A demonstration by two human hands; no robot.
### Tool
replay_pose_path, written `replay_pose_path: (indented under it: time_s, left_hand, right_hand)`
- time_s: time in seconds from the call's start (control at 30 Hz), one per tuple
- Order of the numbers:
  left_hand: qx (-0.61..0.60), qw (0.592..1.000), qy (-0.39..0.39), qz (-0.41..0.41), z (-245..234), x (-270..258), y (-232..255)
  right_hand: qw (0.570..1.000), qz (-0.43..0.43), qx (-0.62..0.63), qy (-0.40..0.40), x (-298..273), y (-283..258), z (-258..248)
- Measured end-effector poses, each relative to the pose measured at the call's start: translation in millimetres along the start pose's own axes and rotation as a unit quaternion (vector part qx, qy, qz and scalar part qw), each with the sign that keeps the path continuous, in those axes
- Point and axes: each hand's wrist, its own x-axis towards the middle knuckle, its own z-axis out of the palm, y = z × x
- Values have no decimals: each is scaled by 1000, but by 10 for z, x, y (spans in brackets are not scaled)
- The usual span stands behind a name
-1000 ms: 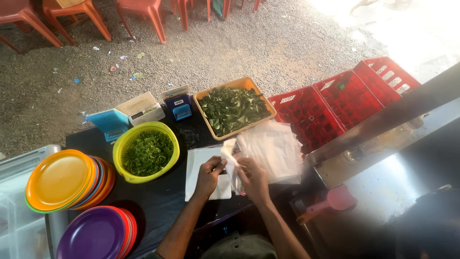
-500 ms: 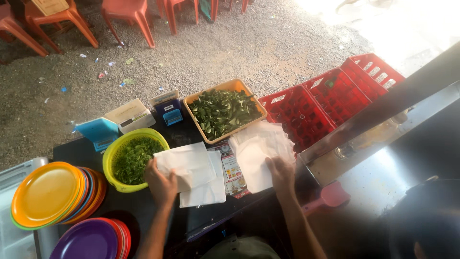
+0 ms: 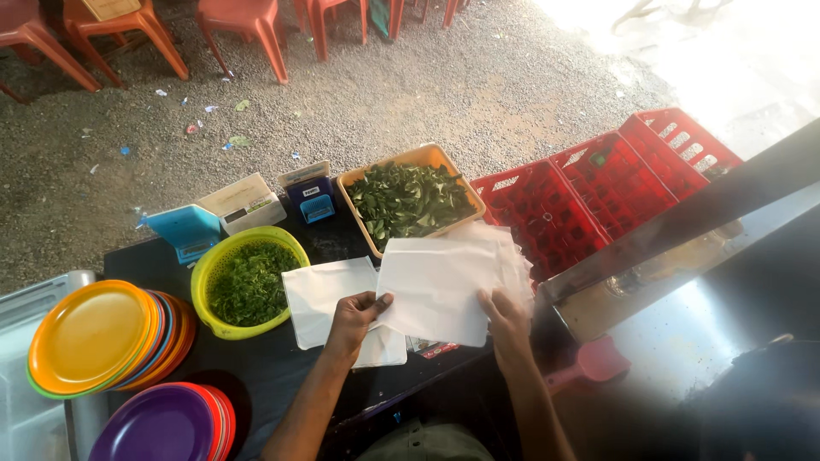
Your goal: The person pours chopped greens into a wok, stirs them with a spatula, and then sorts and folds several paper squares on a counter.
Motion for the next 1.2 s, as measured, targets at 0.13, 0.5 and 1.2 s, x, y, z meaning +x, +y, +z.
replay_pose_path:
  time_s: [0.13,0.5,1.2]
  left_hand:
    - [56,997,-14,47,-24,42,-82]
    - [38,997,-55,-36,43,-37,87]
    - [41,993,105,42,-63,161,-236]
  right_hand:
    - [998,-6,54,-20,-77,-184,71]
    - [994,-88,25,-56,56,223,16]
    - [973,-207,-52,86,775,700,-199]
